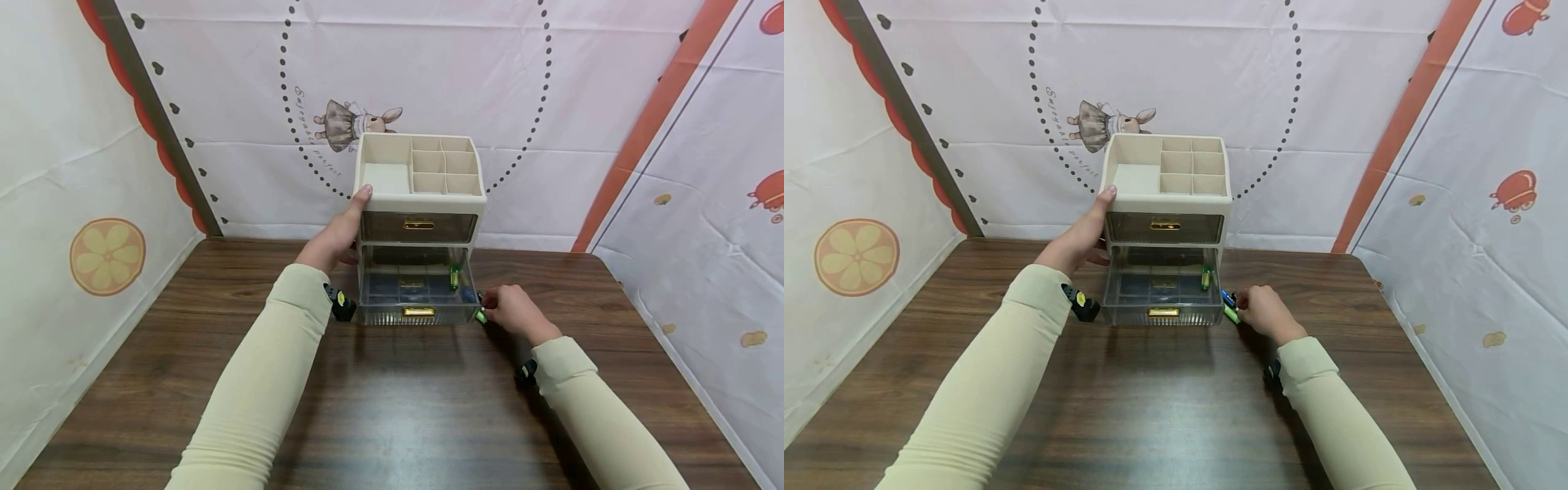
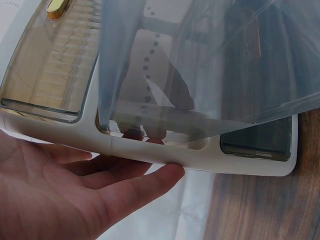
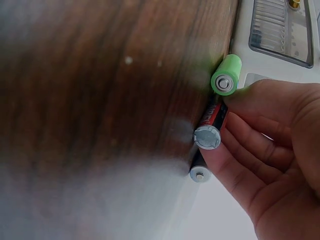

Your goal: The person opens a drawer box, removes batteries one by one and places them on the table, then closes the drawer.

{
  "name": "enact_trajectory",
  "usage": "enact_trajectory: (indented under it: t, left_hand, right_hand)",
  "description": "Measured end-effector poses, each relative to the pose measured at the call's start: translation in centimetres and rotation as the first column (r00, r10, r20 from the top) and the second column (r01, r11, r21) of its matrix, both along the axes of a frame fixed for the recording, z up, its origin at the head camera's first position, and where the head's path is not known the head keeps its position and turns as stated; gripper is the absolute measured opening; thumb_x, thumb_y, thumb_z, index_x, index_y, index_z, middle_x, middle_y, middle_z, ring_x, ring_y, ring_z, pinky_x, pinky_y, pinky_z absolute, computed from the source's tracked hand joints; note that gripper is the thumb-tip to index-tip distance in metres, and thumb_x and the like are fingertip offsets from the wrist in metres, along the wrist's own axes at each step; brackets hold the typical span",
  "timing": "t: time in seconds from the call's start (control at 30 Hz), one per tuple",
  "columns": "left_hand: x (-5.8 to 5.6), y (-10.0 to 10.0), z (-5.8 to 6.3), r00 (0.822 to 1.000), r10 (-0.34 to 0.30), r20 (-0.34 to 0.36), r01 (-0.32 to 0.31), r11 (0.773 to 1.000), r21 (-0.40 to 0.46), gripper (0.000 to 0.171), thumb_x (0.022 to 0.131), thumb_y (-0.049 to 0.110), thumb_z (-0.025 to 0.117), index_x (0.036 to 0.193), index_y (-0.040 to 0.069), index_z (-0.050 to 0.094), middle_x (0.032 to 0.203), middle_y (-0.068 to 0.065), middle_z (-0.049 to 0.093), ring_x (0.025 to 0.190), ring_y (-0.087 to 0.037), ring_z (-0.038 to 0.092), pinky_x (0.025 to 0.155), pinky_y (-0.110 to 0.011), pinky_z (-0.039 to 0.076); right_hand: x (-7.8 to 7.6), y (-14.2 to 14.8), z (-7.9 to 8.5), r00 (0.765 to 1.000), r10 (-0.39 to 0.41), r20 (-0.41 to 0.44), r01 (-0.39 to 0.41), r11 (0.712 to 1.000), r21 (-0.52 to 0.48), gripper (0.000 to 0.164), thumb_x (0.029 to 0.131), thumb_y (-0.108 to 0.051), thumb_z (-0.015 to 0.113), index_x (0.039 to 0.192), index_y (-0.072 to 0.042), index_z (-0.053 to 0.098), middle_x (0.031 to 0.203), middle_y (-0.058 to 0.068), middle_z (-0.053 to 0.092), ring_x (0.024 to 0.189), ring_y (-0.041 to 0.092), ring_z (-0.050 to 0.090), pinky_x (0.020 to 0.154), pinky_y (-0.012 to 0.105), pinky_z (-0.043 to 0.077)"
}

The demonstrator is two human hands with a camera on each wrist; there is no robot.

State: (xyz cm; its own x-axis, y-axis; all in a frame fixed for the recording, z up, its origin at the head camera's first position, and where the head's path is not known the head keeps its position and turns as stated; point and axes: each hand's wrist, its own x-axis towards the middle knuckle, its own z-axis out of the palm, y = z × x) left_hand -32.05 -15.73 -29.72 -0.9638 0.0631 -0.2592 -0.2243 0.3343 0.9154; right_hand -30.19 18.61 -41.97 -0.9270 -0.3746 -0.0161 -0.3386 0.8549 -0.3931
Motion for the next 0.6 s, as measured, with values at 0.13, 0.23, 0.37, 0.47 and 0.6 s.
enact_trajectory:
  t: [0.13,0.23,0.37,0.47,0.6]
  left_hand:
    - [0.01,0.07,0.01,1.000,0.001,0.000,-0.001,1.000,0.002,0.114,0.074,0.093,0.021,0.152,0.011,0.021,0.142,-0.020,0.035,0.121,-0.039,0.049,0.089,-0.057,0.051]
    - [0.06,0.08,0.01,1.000,-0.001,0.002,0.001,1.000,0.004,0.114,0.074,0.093,0.021,0.153,0.011,0.021,0.144,-0.020,0.034,0.122,-0.040,0.048,0.090,-0.057,0.050]
    - [0.07,0.02,-0.02,1.000,-0.012,0.006,0.012,1.000,0.008,0.113,0.074,0.094,0.021,0.153,0.013,0.020,0.145,-0.020,0.033,0.125,-0.040,0.046,0.091,-0.058,0.049]
    - [0.02,-0.06,-0.04,1.000,-0.023,0.007,0.023,1.000,0.010,0.113,0.073,0.094,0.021,0.153,0.014,0.021,0.145,-0.019,0.033,0.125,-0.041,0.046,0.092,-0.059,0.049]
    - [-0.04,-0.11,-0.02,1.000,-0.026,0.008,0.026,1.000,0.015,0.114,0.073,0.094,0.021,0.153,0.014,0.021,0.146,-0.019,0.032,0.125,-0.042,0.046,0.093,-0.059,0.048]
  right_hand:
    - [0.08,-0.02,-0.07,1.000,-0.004,0.001,0.004,1.000,0.006,0.009,0.088,-0.009,0.066,0.093,-0.005,0.072,0.084,0.007,0.070,0.072,0.016,0.060,0.068,0.036,0.053]
    - [0.13,-0.03,-0.08,1.000,-0.004,-0.001,0.004,1.000,0.013,0.010,0.088,-0.010,0.066,0.094,-0.005,0.072,0.085,0.007,0.070,0.073,0.016,0.061,0.068,0.036,0.053]
    - [0.17,0.03,-0.03,1.000,0.003,-0.008,-0.003,1.000,0.015,0.011,0.089,-0.011,0.066,0.095,-0.005,0.073,0.085,0.007,0.070,0.073,0.016,0.061,0.069,0.036,0.054]
    - [0.21,0.09,0.05,1.000,0.005,-0.010,-0.004,1.000,0.012,0.011,0.089,-0.012,0.066,0.095,-0.005,0.073,0.086,0.007,0.070,0.073,0.016,0.061,0.069,0.036,0.053]
    - [0.26,0.17,0.22,1.000,-0.003,-0.002,0.003,1.000,0.004,0.013,0.089,-0.012,0.066,0.098,-0.005,0.073,0.089,0.008,0.071,0.074,0.017,0.061,0.068,0.035,0.053]
